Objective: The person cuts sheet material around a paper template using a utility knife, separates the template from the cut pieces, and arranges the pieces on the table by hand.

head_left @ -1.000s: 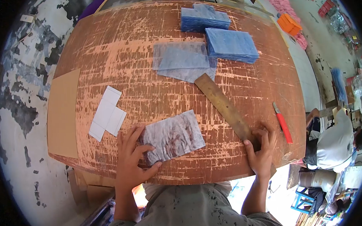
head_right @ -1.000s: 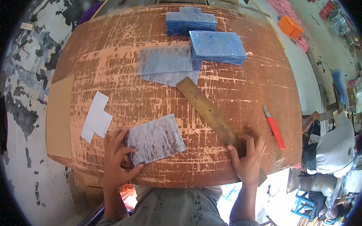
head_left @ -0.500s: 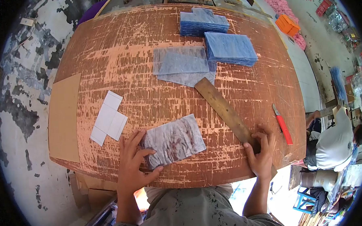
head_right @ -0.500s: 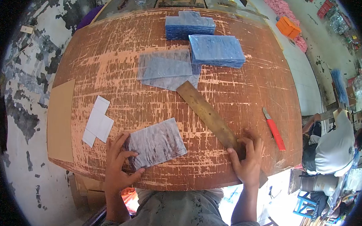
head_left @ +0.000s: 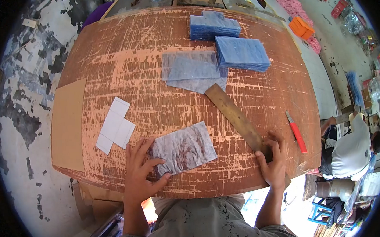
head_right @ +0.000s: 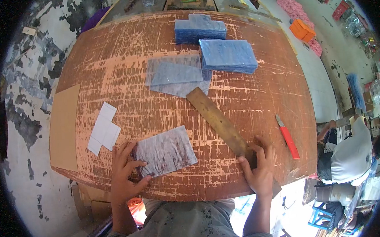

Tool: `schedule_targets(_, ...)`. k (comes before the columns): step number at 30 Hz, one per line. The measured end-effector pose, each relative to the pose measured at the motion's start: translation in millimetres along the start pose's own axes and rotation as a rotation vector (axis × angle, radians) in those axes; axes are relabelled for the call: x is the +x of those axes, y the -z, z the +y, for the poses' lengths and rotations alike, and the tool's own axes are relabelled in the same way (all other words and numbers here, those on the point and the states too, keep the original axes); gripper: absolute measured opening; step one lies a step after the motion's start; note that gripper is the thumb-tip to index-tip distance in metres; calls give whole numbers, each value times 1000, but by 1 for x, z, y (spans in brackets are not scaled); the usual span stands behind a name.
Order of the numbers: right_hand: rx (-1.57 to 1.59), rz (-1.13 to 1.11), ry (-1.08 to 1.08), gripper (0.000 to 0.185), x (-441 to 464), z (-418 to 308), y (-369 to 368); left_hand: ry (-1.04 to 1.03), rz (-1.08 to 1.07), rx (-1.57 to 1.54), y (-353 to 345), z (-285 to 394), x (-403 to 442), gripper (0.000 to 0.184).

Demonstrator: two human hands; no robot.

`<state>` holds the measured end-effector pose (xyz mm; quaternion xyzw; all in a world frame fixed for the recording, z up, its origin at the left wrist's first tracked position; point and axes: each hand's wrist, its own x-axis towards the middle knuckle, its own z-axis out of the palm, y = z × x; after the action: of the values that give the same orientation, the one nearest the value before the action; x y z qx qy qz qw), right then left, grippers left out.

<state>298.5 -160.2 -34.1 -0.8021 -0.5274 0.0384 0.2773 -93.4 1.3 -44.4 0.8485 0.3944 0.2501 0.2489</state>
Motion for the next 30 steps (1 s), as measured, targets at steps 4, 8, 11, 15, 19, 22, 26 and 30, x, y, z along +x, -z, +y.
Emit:
schedule_targets(4,-14,22,14,42,1,-4,3,3,-14,-1,1,1,0,39)
schedule_targets(8,1,24,17,43,-1,0,0,13,-6,-9,0,3,0,41)
schedule_targets(11,65,32,-16,44,-1,0,-2,20,-9,-8,1,5,1,44)
schedule_targets(15,64,65,-10,47,-1,-1,-3,25,-20,5,1,3,0,49)
schedule_targets(19,-25,29,49,49,0,1,2,40,-3,-41,1,5,1,47)
schedule_targets(22,-21,33,38,48,1,-1,1,36,-8,-57,0,1,0,52)
schedule_targets(26,58,68,-1,47,0,-2,-1,-27,-17,20,-2,-4,-1,51)
schedule_targets(30,11,7,23,51,-2,5,2,0,-22,8,-1,0,-1,51)
